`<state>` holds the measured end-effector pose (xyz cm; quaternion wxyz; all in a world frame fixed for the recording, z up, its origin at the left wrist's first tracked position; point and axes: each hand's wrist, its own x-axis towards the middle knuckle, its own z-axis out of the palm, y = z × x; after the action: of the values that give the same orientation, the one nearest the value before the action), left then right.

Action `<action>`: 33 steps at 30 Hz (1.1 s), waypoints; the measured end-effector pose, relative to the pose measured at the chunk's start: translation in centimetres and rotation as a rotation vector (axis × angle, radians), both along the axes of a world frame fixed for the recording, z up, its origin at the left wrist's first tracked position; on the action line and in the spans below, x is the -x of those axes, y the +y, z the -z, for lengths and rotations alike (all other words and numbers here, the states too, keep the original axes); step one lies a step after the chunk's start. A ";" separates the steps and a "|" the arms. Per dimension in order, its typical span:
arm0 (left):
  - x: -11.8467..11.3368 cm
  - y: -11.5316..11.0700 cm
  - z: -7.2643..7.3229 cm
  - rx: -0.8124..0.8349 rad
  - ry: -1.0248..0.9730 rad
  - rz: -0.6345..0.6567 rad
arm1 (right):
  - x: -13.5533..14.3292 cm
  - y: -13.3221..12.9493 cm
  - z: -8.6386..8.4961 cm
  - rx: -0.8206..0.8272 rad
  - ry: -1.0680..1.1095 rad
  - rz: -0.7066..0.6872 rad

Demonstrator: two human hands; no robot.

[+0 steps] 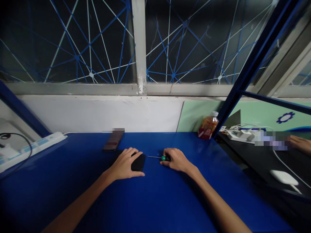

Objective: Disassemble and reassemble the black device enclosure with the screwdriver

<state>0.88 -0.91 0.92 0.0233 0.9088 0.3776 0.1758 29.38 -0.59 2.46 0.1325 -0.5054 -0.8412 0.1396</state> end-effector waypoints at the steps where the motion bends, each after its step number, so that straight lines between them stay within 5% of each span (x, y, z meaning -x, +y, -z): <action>1: 0.0 0.0 0.0 -0.001 -0.002 0.002 | 0.1 -0.1 0.0 0.018 0.003 0.003; 19: 0.0 -0.1 -0.2 -0.003 -0.008 0.011 | 0.0 0.0 0.1 -0.001 -0.017 -0.004; 33: -1.6 -1.7 -1.0 0.005 0.016 0.141 | -0.1 -0.3 -0.7 -0.006 0.003 0.012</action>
<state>2.51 -2.61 1.90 0.0347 0.9344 0.3134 0.1656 29.47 -0.86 3.16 0.1361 -0.5098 -0.8384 0.1369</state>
